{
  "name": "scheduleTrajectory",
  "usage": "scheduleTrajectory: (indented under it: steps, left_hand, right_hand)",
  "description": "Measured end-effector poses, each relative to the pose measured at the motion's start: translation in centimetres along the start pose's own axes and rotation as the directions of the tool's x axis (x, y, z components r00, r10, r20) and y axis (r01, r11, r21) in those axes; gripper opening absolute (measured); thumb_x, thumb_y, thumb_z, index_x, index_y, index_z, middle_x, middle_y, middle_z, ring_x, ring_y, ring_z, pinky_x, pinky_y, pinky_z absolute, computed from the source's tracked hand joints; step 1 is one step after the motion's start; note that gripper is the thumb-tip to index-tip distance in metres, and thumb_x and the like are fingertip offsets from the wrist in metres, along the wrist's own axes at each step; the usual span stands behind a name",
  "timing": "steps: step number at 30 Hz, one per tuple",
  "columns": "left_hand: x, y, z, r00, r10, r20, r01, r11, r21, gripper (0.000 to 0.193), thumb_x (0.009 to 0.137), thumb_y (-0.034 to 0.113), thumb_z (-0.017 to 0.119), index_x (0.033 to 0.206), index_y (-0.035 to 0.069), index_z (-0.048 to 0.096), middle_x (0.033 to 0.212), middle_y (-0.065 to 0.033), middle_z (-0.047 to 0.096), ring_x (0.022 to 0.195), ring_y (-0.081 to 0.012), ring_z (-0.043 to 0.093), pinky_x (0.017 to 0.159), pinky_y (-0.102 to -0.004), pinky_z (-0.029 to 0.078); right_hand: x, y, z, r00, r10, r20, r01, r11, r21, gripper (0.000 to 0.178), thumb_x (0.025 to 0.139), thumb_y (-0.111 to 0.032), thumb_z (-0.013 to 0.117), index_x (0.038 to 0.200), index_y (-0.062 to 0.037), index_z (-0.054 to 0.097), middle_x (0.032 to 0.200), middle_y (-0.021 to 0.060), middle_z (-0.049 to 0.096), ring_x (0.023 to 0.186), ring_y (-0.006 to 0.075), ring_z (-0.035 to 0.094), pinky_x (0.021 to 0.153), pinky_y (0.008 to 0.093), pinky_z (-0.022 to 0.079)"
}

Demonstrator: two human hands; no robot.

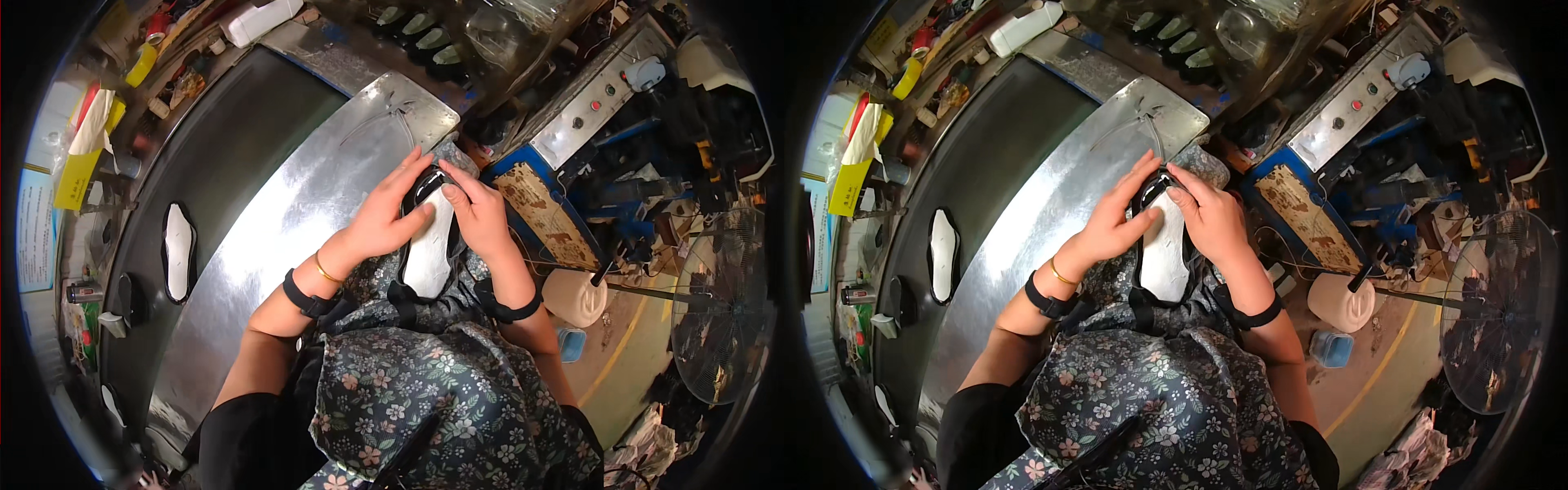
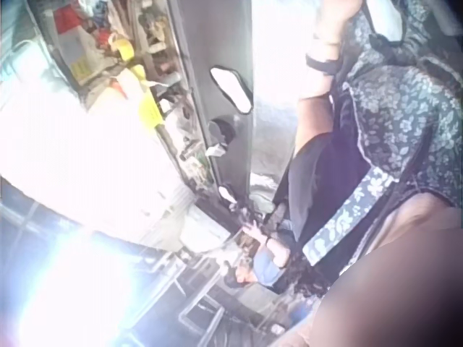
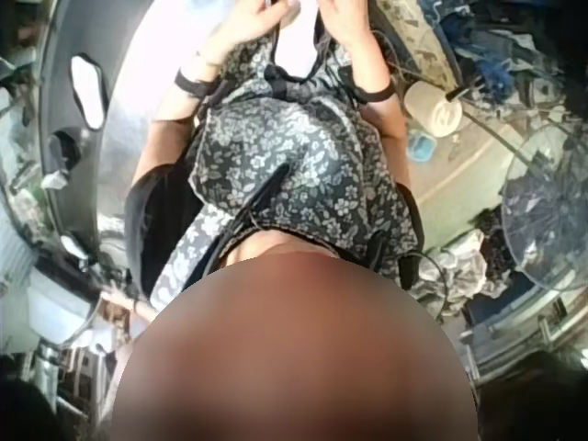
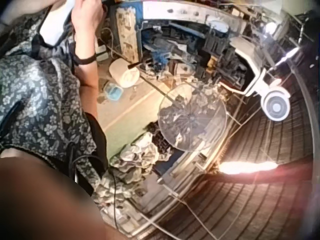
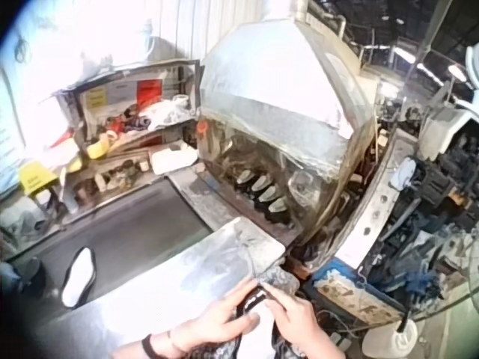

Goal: Lasting and trimming shoe uppers on molds at a manufacturing station.

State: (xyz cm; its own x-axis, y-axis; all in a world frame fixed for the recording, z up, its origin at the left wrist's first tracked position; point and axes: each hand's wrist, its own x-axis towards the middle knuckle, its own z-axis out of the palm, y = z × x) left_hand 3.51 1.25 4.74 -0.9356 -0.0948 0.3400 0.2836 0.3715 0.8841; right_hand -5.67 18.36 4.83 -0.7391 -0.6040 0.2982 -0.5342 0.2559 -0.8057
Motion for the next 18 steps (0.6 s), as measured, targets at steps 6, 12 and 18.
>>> scheduleTrajectory:
  steps: [6, 12, 18]
  left_hand:
    - [0.8, -0.3, 0.6, 0.995, -0.002, -0.104, 0.021, 0.983, 0.182, 0.05, 0.093, 0.027, 0.062, 0.131, -0.003, 0.052, 0.127, -0.0333, 0.054, 0.129, -0.0442, 0.046, 0.106, -0.0442, 0.04]
    - [1.3, -1.2, -0.4, 1.0, 0.003, 0.025, -0.003, 1.0, 0.0, 0.057, 0.094, 0.028, 0.062, 0.138, -0.004, 0.045, 0.136, -0.0308, 0.048, 0.133, -0.0385, 0.044, 0.108, -0.0399, 0.037]
    - [1.0, -3.1, 1.8, 0.954, -0.294, 0.053, 0.298, 0.944, -0.143, 0.077, 0.087, 0.019, 0.072, 0.148, 0.0, 0.029, 0.143, -0.0168, 0.045, 0.131, -0.0241, 0.044, 0.108, -0.0352, 0.036]
  right_hand:
    - [0.8, 0.5, 0.1, 0.997, 0.047, 0.065, -0.045, 0.998, -0.034, 0.035, 0.095, -0.03, 0.06, 0.125, -0.0132, 0.062, 0.111, 0.0165, 0.067, 0.1, 0.0326, 0.066, 0.081, 0.0368, 0.053]
    - [1.4, 1.4, -0.7, 0.933, 0.127, 0.337, -0.218, 0.944, 0.248, 0.05, 0.099, -0.031, 0.055, 0.142, -0.0068, 0.044, 0.136, 0.0133, 0.054, 0.125, 0.0195, 0.052, 0.103, 0.0294, 0.04]
    - [2.6, 1.9, -0.6, 0.906, 0.215, 0.365, -0.323, 0.907, 0.268, 0.041, 0.099, -0.023, 0.055, 0.135, -0.0041, 0.051, 0.126, 0.0147, 0.062, 0.116, 0.0196, 0.057, 0.099, 0.0304, 0.042]
